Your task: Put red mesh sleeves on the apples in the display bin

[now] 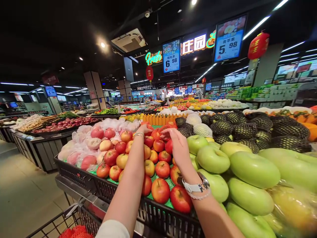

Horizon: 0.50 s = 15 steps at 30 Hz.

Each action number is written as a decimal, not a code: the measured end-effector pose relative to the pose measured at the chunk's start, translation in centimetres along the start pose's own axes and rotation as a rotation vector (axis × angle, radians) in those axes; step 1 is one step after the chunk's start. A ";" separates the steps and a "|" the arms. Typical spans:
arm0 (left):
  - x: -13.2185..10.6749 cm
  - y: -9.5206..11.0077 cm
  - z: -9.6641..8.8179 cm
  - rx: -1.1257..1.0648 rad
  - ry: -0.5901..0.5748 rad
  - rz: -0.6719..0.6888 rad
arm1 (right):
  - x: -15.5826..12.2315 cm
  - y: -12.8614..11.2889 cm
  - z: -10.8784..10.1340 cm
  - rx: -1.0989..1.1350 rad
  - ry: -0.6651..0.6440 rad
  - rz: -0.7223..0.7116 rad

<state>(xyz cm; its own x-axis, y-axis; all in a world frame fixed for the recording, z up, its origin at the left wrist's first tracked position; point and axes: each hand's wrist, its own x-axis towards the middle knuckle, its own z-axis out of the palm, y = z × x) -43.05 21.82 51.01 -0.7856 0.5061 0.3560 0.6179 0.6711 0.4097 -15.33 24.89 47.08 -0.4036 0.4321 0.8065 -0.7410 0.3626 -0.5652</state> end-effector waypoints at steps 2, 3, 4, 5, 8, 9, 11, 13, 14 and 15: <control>-0.2 -0.3 -0.1 -0.083 0.053 -0.009 | 0.1 0.2 0.0 -0.018 -0.002 0.011; -0.4 -0.3 -0.3 -0.139 0.090 -0.012 | 0.1 0.4 0.1 -0.030 0.000 0.018; -0.7 -0.3 -0.6 -0.200 0.138 -0.010 | 0.2 0.5 0.1 -0.040 0.010 0.023; -1.2 -0.2 -1.0 -0.271 0.196 -0.004 | 0.2 0.7 0.2 -0.044 0.030 0.028; -3.1 0.8 -2.8 -0.540 0.370 0.036 | 0.4 1.2 0.3 -0.014 0.113 0.058; -4.1 1.4 -3.3 -0.644 0.394 0.058 | 0.4 1.3 0.3 0.005 0.138 0.074; -6.5 2.8 -4.2 -0.854 0.353 0.110 | 0.4 1.6 0.4 0.017 0.163 0.094; -9.6 4.2 -4.3 -1.032 0.232 0.157 | 0.3 1.9 0.6 -0.015 0.132 0.072; -11.4 4.8 -4.2 -1.092 0.167 0.174 | 0.2 1.9 0.7 -0.038 0.093 0.050; -13.1 5.3 -3.9 -1.150 0.104 0.181 | 0.1 2.0 0.8 -0.062 0.041 0.025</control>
<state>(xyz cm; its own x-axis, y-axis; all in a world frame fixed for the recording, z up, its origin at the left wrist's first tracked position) -29.35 16.68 51.82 -0.7099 0.4618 0.5318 0.4263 -0.3193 0.8463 -17.28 25.02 46.19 -0.3982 0.4742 0.7852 -0.6958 0.4016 -0.5954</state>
